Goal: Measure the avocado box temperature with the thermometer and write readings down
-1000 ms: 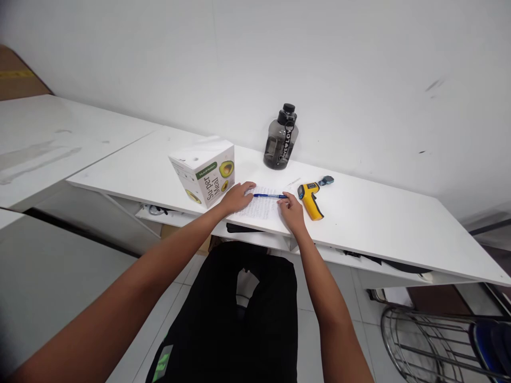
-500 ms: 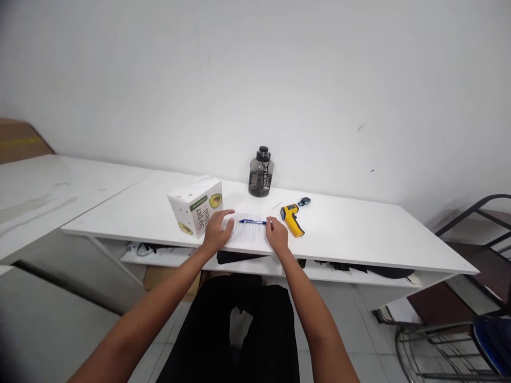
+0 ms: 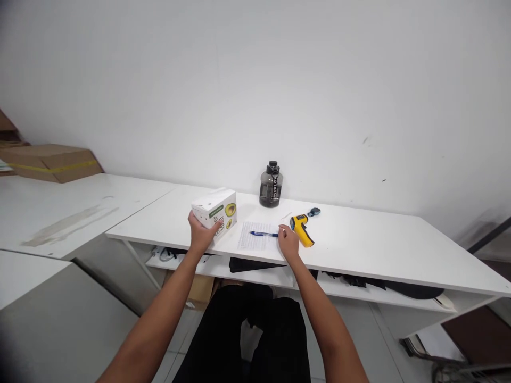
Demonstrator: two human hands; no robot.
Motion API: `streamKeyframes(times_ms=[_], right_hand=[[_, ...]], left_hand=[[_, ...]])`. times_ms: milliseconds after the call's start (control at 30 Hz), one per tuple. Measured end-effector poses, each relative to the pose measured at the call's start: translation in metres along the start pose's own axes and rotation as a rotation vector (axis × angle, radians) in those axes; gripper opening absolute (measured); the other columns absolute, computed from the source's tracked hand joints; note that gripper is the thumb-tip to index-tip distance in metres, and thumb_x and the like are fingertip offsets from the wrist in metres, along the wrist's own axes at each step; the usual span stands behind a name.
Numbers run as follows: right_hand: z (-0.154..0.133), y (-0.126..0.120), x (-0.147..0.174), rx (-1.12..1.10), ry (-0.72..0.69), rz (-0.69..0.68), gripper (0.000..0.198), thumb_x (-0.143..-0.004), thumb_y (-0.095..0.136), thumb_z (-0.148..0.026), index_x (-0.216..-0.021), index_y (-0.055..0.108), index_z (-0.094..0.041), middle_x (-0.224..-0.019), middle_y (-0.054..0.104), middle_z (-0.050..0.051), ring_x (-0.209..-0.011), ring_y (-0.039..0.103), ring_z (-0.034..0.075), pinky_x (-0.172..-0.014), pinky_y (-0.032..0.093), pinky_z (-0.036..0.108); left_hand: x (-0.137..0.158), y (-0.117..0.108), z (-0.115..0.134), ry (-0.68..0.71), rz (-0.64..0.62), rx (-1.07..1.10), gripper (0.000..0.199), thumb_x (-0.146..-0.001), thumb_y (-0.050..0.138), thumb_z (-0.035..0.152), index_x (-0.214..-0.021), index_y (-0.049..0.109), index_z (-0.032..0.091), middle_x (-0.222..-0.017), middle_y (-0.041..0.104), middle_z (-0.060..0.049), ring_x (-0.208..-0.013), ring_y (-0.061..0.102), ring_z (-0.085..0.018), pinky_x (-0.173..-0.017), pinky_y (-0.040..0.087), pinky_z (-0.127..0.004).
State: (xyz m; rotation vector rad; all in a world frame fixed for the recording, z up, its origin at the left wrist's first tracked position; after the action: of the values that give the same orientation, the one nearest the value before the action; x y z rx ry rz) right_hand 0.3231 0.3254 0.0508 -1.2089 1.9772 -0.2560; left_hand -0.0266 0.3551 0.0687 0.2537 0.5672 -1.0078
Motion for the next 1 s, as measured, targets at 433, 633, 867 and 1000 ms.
streamKeyframes(times_ms=[433, 633, 867, 1000], right_hand=[[0.036, -0.061, -0.031, 0.626, 0.354, -0.287, 0.045, -0.087, 0.062, -0.042, -0.12, 0.064, -0.011, -0.123, 0.066, 0.023, -0.122, 0.055, 0.038, -0.103, 0.038, 0.054], [-0.007, -0.131, 0.023, -0.113, 0.232, -0.026, 0.048, -0.079, 0.061, -0.066, -0.096, 0.066, -0.021, -0.086, 0.069, 0.01, -0.08, 0.062, 0.029, -0.071, 0.05, 0.042], [-0.075, -0.127, 0.227, -0.344, 0.281, -0.739, 0.049, -0.073, 0.077, -0.045, -0.12, 0.068, -0.038, -0.091, 0.071, 0.003, -0.075, 0.066, 0.025, -0.065, 0.056, 0.039], [-0.121, -0.124, 0.244, -0.308, 0.191, -0.958, 0.062, -0.075, 0.075, -0.029, -0.135, 0.061, -0.043, -0.115, 0.072, 0.003, -0.093, 0.069, 0.025, -0.077, 0.059, 0.036]], left_hand=[[0.001, 0.002, -0.002, -0.104, -0.079, 0.09, 0.084, -0.063, 0.086, 0.029, -0.128, 0.034, 0.023, -0.136, 0.051, -0.014, -0.131, 0.055, -0.027, -0.109, 0.048, -0.048], [0.009, -0.042, 0.018, -0.226, -0.033, 0.209, 0.069, -0.057, 0.088, 0.033, -0.11, 0.046, 0.023, -0.119, 0.065, -0.008, -0.115, 0.066, -0.029, -0.099, 0.057, -0.049], [0.146, -0.082, 0.062, -0.596, -0.091, 0.555, 0.062, -0.06, 0.086, 0.041, -0.111, 0.053, 0.027, -0.104, 0.075, -0.005, -0.086, 0.076, -0.029, -0.071, 0.065, -0.048], [0.191, -0.087, 0.084, -0.749, -0.17, 0.572, 0.061, -0.057, 0.086, 0.04, -0.109, 0.057, 0.028, -0.099, 0.077, -0.005, -0.081, 0.076, -0.031, -0.064, 0.065, -0.047]])
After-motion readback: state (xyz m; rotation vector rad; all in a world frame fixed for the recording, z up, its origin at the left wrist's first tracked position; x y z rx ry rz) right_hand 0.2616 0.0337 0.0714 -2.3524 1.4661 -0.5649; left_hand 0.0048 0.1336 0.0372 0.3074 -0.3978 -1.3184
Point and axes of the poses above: each hand's wrist, its own x-axis away from the middle knuckle, its own y-axis out of the palm, z = x × y, the point moved 6 cm from there along -x, towards the middle knuckle
